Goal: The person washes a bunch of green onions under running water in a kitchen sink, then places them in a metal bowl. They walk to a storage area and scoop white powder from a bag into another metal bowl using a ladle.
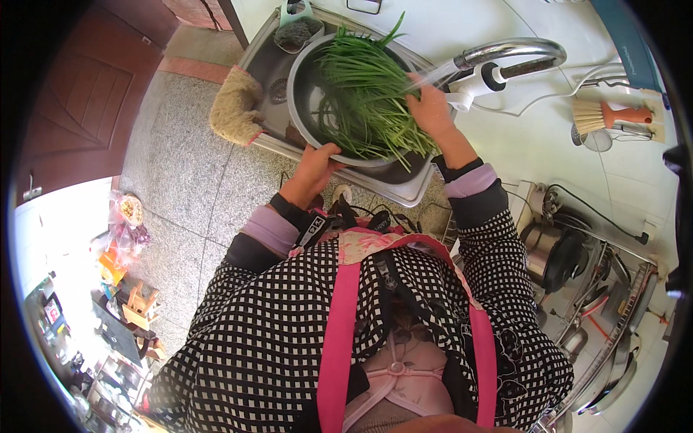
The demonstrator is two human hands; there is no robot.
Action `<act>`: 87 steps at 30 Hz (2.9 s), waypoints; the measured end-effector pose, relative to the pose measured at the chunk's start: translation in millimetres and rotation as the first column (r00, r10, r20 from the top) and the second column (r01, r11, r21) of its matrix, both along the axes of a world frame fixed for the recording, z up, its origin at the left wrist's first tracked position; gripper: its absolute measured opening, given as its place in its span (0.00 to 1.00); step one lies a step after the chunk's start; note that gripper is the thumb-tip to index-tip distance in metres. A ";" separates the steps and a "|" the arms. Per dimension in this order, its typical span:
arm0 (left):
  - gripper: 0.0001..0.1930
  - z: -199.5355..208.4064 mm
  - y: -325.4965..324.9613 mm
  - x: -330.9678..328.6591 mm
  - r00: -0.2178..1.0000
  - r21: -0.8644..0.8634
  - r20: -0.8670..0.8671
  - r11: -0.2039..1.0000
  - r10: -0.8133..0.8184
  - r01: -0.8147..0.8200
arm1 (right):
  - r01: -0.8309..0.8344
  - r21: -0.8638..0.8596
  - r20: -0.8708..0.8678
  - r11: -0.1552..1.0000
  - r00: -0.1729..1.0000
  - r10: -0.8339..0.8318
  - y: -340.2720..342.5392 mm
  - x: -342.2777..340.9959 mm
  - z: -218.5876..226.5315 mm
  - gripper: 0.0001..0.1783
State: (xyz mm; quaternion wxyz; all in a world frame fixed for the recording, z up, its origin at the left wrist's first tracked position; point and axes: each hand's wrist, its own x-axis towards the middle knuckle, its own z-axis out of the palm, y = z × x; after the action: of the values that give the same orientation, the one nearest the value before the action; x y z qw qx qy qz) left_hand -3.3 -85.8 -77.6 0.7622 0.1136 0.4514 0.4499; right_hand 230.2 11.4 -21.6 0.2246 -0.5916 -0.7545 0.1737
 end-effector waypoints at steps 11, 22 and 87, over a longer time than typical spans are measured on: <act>0.16 18.7 -0.1 17.6 1.000 -0.010 -0.006 1.000 -0.029 0.029 | 0.058 -0.419 0.225 0.906 0.974 0.042 -0.1 2.9 5.9 0.58; 0.13 18.9 3.3 38.8 0.999 -0.023 0.002 0.999 -0.048 0.048 | -0.153 -0.372 0.161 0.915 0.961 0.226 -30.3 -12.8 10.9 0.43; 0.09 21.9 10.1 11.8 0.985 -0.028 0.171 0.999 0.036 -0.032 | 0.137 -0.677 -0.727 0.723 0.027 -0.686 -2.4 132.2 -22.3 0.21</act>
State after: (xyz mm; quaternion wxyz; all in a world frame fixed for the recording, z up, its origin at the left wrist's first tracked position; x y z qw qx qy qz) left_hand 8.4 -75.7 -55.6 0.7919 0.0570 0.3916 0.4650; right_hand 362.5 9.0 -43.9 0.5510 -0.5711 -0.1576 0.5877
